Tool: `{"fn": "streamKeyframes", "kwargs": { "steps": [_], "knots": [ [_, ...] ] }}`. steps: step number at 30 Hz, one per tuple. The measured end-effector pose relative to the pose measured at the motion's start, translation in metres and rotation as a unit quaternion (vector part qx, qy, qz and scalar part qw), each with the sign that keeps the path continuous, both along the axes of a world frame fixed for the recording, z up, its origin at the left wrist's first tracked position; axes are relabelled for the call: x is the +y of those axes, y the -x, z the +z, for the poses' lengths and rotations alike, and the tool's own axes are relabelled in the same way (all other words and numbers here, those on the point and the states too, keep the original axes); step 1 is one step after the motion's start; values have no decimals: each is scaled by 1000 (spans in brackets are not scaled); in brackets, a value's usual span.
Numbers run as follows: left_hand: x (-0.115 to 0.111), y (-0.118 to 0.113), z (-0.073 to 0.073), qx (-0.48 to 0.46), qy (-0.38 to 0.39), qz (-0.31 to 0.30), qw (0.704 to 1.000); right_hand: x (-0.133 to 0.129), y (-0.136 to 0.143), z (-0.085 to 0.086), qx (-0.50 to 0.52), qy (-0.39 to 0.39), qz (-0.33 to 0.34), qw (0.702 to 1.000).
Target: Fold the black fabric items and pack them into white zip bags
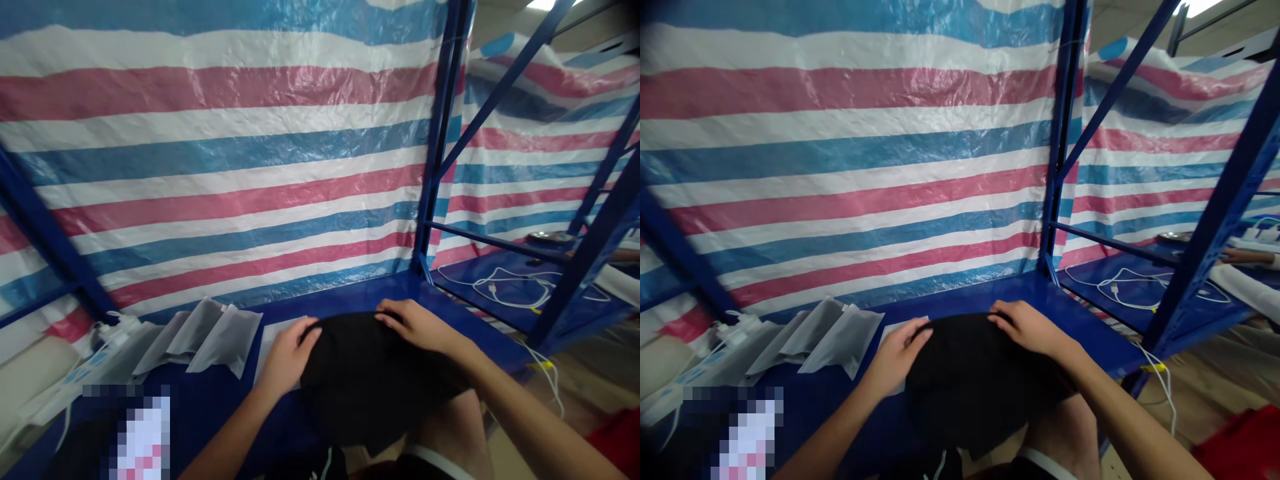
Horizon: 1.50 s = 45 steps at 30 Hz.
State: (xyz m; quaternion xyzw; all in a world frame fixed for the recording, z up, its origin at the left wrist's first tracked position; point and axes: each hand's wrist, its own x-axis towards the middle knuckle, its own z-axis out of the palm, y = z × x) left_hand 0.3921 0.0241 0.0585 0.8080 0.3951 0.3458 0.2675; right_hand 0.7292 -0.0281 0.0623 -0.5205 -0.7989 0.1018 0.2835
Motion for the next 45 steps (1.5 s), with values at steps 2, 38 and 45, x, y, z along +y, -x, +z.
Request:
{"fn": "streamKeyframes", "kwargs": {
  "steps": [2, 38, 45],
  "knots": [
    [41, -16, 5, 13, -21, 29, 999, 29, 0, 3, -90, -36, -106, 990],
    [-24, 22, -80, 329, -61, 68, 940, 27, 115, -103, -84, 168, -210, 959],
    [-22, 29, -83, 336, -54, 76, 937, 65, 56, -65, -1, 165, 46, 985]
  ]
}}
